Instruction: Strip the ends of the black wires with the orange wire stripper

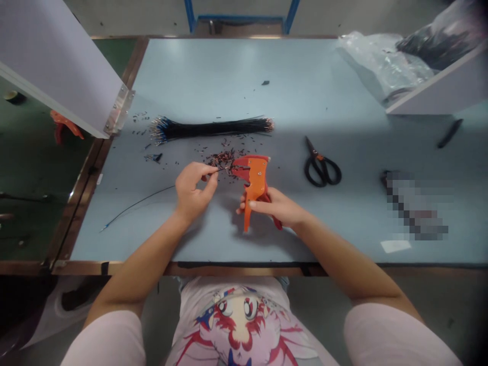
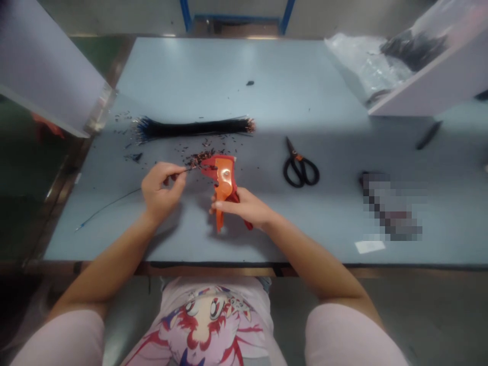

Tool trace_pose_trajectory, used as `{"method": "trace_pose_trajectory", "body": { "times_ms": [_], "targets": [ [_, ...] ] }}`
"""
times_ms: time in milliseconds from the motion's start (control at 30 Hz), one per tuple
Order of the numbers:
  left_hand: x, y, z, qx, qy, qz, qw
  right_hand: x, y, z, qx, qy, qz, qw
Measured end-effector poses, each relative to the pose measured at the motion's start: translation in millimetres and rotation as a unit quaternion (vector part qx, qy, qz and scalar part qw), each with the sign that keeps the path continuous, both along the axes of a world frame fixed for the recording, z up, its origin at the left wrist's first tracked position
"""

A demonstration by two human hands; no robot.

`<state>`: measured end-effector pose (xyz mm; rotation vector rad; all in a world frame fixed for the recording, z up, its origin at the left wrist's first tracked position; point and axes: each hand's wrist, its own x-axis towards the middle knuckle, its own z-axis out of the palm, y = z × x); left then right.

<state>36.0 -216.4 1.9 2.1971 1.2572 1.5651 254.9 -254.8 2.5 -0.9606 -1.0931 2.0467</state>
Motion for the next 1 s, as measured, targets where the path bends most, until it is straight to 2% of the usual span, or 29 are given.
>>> {"method": "trace_pose_trajectory", "body": {
  "times_ms": [167, 400, 600, 1000],
  "targets": [
    [2.5, -1.8, -0.8, 0.034, 0.014, -0.030, 0.999, -0.9, -2.6, 4.7, -0.015, 0.023, 0.044, 0.999],
    [6.4, -5.2, 1.8, 0.027, 0.026, -0.041, 0.998, -1.0, -6.4, 7.1, 0.031, 0.013, 0.093, 0.995],
    [7.4, -6.2, 2.8, 0.027, -0.003, -0.049, 0.998, -1.9, -7.9, 8.0, 0.054, 0.000, 0.092, 0.994],
    [8.9, -9.5, 7.1, 0.016, 0.004, -0.046, 0.999, -3.4, -8.9, 13.6, 0.065, -0.042, 0.088, 0.993]
  ]
}}
